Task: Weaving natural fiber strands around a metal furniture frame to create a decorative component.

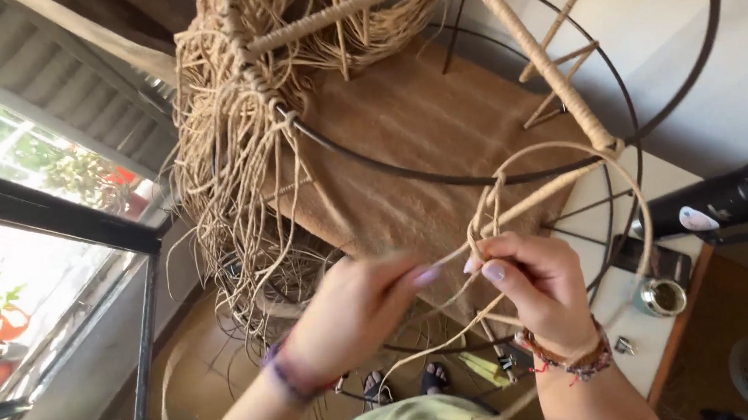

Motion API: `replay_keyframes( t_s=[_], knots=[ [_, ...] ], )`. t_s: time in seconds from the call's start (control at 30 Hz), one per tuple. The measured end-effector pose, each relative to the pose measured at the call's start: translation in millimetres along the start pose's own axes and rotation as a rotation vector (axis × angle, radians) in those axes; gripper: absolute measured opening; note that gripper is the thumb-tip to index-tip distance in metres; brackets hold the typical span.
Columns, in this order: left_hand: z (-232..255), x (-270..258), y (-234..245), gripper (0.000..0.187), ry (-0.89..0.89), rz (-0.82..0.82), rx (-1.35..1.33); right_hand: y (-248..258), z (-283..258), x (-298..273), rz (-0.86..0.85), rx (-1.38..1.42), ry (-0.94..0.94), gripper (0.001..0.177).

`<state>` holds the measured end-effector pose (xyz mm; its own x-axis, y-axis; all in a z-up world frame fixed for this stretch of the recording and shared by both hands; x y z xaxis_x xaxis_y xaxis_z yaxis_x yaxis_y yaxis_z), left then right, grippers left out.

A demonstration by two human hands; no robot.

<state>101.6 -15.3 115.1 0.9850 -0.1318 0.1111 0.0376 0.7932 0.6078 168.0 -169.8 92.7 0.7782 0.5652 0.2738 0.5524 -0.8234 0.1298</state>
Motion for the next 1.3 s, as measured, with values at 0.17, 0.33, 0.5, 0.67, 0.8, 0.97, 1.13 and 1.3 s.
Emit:
replay_keyframes(
  t_s=[0.17, 0.33, 0.5, 0.67, 0.8, 0.97, 1.13, 1.3],
  knots=[
    [-113, -75, -19, 0.036, 0.369, -0.121, 0.255, 6, 15, -4, 0.015, 0.039, 0.021, 0.019],
    [-31, -1, -13, 0.035, 0.251, -0.171, 0.136, 1, 12, -1, -0.008, -0.008, 0.040, 0.019],
    [11, 12, 5, 0.026, -0.050, 0.040, 0.022, -1, 6, -1, -0.012, -0.074, 0.061, 0.016],
    [-99, -74, -17, 0.036, 0.405, -0.177, 0.468, -3, 6, 3, -0.021, 0.035, 0.027, 0.019],
    [-35, -32, -11, 0.040, 0.330, -0.277, 0.390, -5, 5, 5, -0.019, -0.008, 0.042, 0.018],
    [19, 16, 5, 0.032, -0.026, 0.019, -0.001, -5, 12, 1, -0.030, -0.046, 0.062, 0.017],
    [-68, -44, -5, 0.028, 0.084, -0.024, 0.471, -2, 5, 5, -0.010, 0.008, 0.056, 0.019],
    [-47, -19, -5, 0.028, 0.292, -0.173, 0.282, -10, 5, 8, -0.029, 0.014, -0.001, 0.019]
  ],
)
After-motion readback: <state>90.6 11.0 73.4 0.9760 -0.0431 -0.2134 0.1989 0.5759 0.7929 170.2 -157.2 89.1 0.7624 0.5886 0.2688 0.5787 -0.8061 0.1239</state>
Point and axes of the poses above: each hand's wrist, its own x-axis towards the middle knuckle, its own y-axis out of the back of the hand, z = x × y, the point moved 9 cm from there along x, towards the middle knuckle, and after that the axes turned 1 degree about -z, right-handed, at the moved point
